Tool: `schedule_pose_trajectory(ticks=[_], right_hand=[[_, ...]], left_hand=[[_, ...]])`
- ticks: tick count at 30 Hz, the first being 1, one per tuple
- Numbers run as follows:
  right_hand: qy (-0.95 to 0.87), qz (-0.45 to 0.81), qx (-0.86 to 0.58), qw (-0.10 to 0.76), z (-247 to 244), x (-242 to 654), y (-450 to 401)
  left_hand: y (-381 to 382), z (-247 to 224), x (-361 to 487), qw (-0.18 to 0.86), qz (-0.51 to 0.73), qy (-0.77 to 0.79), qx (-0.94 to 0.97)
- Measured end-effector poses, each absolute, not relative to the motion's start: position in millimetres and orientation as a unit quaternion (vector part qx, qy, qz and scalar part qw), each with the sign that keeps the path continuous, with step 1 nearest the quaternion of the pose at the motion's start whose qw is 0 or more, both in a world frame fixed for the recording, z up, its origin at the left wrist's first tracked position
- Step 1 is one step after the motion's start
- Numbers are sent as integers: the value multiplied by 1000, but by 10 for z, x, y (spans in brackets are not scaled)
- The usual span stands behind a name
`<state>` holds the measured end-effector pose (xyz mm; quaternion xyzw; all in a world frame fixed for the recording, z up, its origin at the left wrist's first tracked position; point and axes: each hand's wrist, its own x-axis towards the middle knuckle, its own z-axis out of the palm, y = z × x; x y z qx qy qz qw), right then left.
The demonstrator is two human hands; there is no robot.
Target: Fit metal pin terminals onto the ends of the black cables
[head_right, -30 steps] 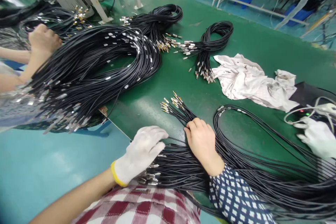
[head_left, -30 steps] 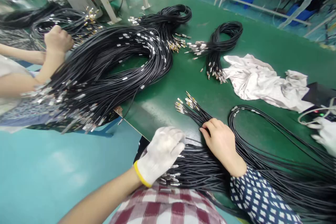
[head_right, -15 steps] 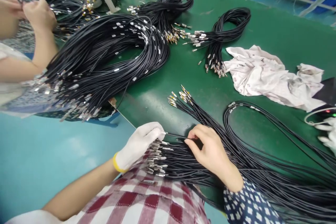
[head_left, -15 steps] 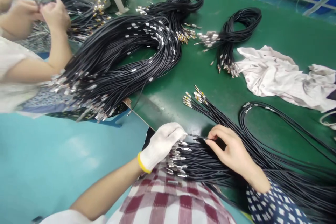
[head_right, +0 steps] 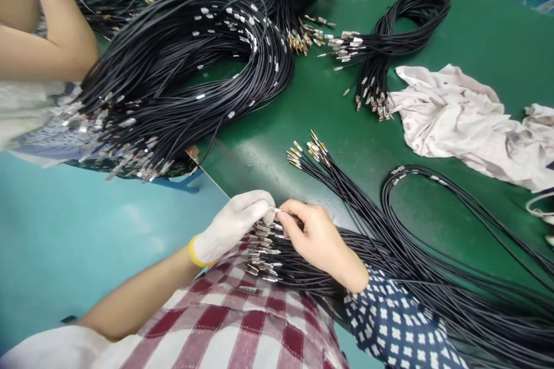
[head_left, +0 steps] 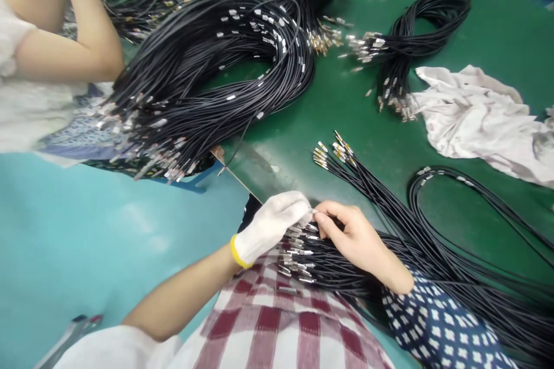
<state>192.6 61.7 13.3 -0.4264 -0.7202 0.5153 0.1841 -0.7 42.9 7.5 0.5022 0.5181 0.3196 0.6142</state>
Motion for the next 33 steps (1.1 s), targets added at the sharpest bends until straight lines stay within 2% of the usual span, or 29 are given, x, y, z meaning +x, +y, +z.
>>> schedule_pose_trajectory(ticks=[15, 33], right_hand=[[-631, 586, -448, 239, 12, 1882, 513], [-699, 479, -442, 293, -24, 1887, 480]], left_hand=[[462, 88, 16, 649, 305, 502, 484], [453, 48, -7, 664, 320, 470, 487]])
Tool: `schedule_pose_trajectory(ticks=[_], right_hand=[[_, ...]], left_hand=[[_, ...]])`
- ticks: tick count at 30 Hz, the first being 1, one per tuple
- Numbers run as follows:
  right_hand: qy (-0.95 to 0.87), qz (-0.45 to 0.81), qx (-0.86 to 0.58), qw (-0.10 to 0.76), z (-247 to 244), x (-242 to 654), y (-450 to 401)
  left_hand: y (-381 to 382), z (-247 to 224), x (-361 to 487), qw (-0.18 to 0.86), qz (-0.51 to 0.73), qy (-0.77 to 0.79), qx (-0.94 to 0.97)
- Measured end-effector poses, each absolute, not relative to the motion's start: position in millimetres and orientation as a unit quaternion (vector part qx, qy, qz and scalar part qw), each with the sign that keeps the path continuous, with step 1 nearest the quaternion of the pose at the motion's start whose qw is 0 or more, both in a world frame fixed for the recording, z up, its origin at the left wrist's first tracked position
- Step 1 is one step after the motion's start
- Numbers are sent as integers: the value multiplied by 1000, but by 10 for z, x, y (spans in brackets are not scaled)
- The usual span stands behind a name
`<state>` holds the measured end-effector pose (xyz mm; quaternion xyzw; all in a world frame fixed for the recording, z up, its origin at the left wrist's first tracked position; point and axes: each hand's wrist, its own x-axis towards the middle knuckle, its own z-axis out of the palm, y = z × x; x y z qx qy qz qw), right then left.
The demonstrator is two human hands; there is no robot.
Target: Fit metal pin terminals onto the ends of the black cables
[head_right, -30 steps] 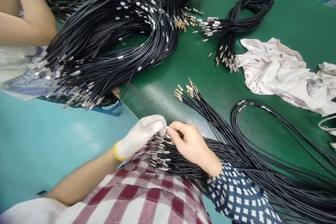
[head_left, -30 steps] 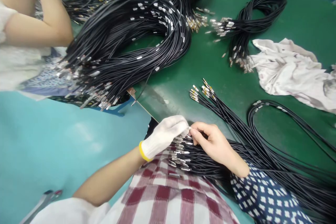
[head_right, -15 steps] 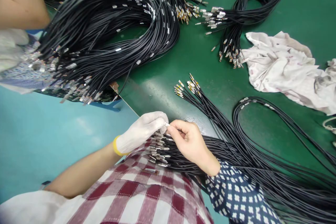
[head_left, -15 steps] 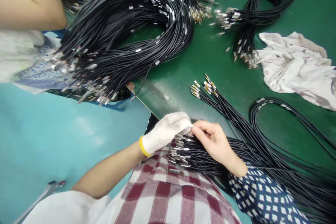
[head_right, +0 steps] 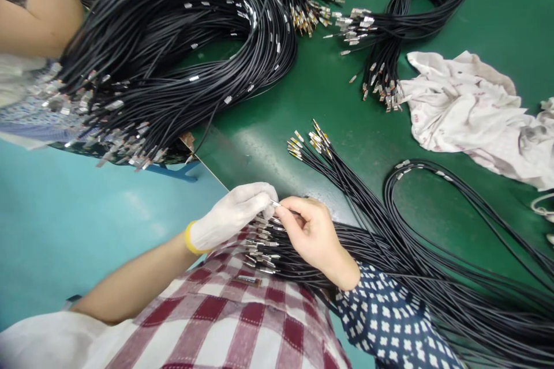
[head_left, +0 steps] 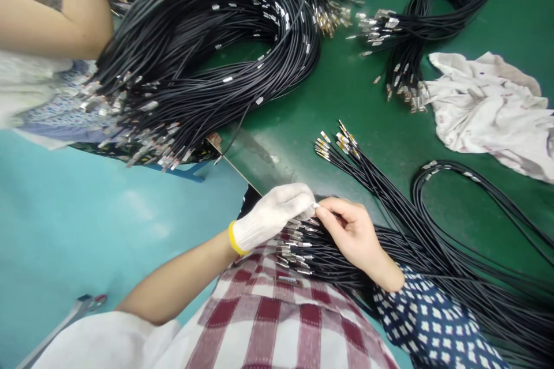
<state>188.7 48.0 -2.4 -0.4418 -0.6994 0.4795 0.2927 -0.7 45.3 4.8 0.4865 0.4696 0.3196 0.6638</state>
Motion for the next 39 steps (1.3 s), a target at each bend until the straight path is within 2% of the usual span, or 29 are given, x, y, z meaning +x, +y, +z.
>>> schedule_pose_trajectory(ticks=[13, 19, 22, 25, 27, 29, 31, 34, 39], right_hand=[[-733, 434, -454, 262, -10, 1891, 483], [-738, 424, -446, 276, -14, 1883, 455], [-794, 368, -412, 255, 52, 1916, 435], [-871, 253, -370, 201, 116, 2052, 507], [-864, 201, -415, 203, 100, 2188, 626], [-821, 97, -529, 194, 26, 2317, 770], [-815, 23, -562, 136, -73, 2399, 893], [-819, 6, -566, 97, -161, 2426, 978], [-804, 112, -556, 180, -58, 2447, 878]], left_hand=[[449, -13, -23, 682, 327, 459, 467], [453, -12, -23, 670, 326, 463, 481], [451, 20, -22, 605, 354, 513, 495], [460, 23, -13, 459, 368, 598, 544], [470, -11, 9, 356, 342, 615, 615], [468, -64, 50, 292, 302, 571, 705], [445, -115, 102, 276, 261, 498, 780], [386, -148, 163, 295, 218, 428, 826], [373, -69, 93, 350, 232, 505, 754]])
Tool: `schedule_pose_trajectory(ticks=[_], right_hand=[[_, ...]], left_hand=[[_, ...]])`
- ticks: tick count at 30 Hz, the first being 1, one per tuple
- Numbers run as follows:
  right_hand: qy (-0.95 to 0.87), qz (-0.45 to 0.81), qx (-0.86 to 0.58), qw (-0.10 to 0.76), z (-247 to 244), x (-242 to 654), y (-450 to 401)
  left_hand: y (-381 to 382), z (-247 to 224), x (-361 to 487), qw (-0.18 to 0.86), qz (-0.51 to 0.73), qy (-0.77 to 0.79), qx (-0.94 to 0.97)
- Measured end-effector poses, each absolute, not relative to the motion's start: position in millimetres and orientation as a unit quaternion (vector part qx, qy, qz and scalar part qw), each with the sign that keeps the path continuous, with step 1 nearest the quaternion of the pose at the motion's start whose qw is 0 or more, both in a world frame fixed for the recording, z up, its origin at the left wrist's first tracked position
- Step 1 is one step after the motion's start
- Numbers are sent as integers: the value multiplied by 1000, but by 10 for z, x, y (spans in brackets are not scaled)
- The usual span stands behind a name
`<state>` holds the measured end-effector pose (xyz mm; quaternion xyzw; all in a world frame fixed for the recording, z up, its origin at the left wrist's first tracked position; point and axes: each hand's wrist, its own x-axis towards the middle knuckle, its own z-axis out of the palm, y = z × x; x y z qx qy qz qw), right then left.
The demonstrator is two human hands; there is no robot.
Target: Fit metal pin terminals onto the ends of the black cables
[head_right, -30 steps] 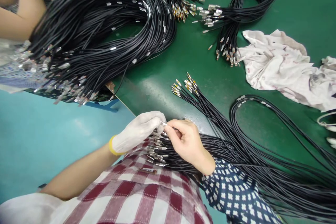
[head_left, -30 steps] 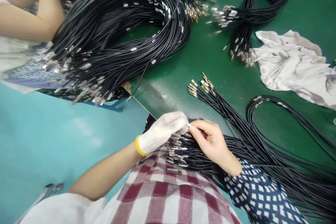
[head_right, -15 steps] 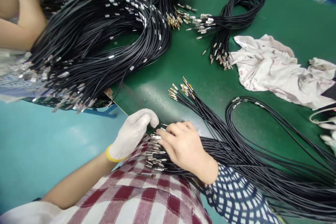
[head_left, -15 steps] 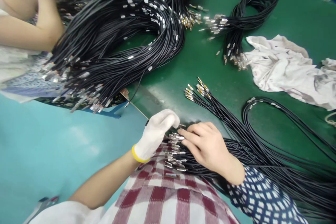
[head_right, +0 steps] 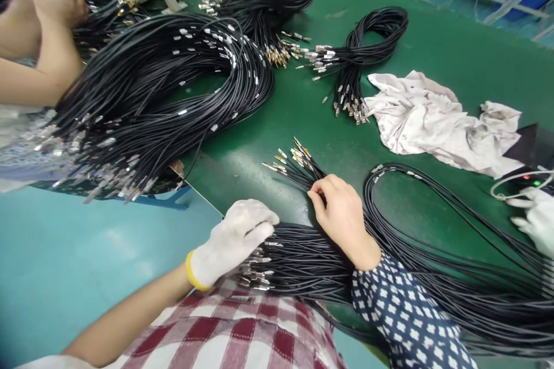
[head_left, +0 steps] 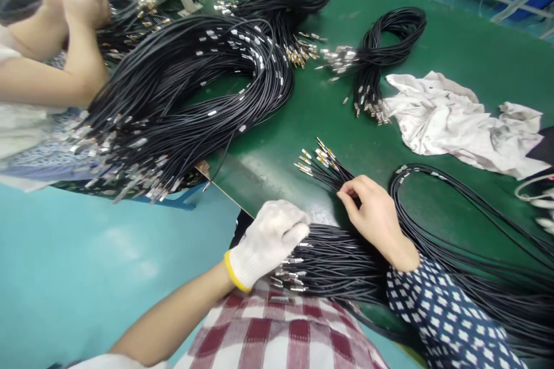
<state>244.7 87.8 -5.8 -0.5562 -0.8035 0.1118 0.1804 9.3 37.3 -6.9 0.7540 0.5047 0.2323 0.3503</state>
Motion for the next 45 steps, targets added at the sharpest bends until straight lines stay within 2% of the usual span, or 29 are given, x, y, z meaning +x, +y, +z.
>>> schedule_pose_trajectory(ticks=[3, 7, 11, 14, 17, 20, 24, 28, 31, 45], right_hand=[[-814, 143, -520, 214, -15, 2495, 755], [-847, 134, -479, 188, -66, 2490, 628], [-845, 169, -470, 193, -55, 2313, 629], [-837, 242, -443, 208, 33, 2073, 701], [-828, 330, -413, 187, 99, 1857, 774], [-784, 427, -406, 199, 100, 1763, 791], [-736, 479, -428, 214, 75, 1772, 731], [-696, 559, -410, 185, 68, 1774, 671], [-657, 604, -407, 196, 36, 1748, 645], [-608, 594, -432, 301, -115, 1672, 511]], left_hand=[[407, -13, -9, 431, 287, 569, 639], [432, 25, -52, 501, 371, 577, 527], [453, 75, -14, 511, 342, 594, 519], [462, 86, -18, 492, 315, 592, 555], [461, 49, -47, 487, 331, 578, 565], [460, 2, -69, 530, 368, 552, 529], [493, -18, -72, 570, 388, 526, 498], [560, 10, -115, 606, 355, 505, 502], [603, 40, -168, 635, 324, 478, 513], [662, 64, -159, 653, 251, 477, 532]])
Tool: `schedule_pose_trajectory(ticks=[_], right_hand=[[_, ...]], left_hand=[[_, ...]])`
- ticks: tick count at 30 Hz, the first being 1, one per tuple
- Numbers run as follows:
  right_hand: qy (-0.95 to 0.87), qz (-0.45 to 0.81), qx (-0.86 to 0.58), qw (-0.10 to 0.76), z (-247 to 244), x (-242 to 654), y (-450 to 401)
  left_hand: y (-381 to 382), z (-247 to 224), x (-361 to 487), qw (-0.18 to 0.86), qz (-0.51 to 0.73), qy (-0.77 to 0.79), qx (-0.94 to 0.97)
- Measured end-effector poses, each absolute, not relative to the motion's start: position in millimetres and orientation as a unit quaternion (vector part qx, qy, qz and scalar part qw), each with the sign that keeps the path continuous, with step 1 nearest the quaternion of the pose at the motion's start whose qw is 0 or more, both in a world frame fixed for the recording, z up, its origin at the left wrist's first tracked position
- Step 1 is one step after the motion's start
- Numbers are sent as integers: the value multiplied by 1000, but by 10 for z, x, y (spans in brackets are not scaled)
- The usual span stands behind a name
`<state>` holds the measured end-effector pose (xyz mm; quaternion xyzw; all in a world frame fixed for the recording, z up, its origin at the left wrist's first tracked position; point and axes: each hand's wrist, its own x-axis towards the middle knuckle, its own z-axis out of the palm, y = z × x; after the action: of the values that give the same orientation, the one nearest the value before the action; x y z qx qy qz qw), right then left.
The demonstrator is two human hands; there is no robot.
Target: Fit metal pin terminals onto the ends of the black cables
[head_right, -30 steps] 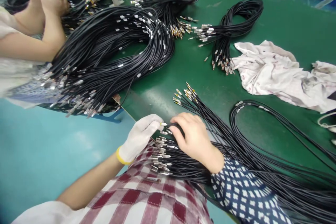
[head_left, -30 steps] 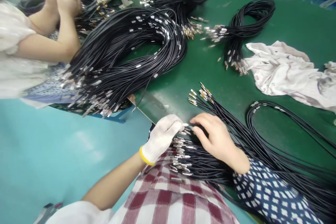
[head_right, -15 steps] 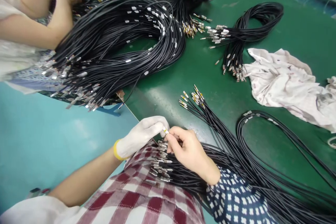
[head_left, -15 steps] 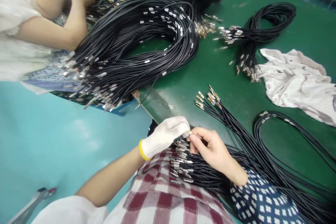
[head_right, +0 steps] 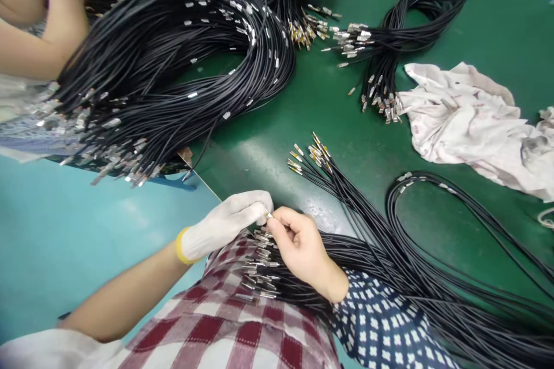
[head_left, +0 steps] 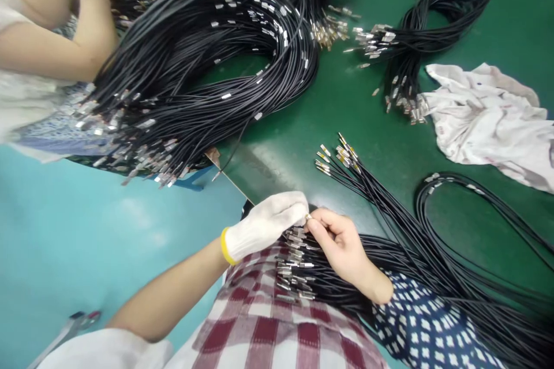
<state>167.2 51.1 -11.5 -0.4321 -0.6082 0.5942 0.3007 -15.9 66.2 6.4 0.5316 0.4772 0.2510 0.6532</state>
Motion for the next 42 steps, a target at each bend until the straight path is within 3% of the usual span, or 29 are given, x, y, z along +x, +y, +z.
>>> schedule_pose_trajectory(ticks=[13, 42], right_hand=[[-591, 606, -432, 312, -96, 1653, 521], [-604, 579, -447, 314, -160, 1652, 523]], left_hand=[[688, 73, -157, 654, 216, 490, 534], [728, -43, -242, 691, 265, 384, 552]])
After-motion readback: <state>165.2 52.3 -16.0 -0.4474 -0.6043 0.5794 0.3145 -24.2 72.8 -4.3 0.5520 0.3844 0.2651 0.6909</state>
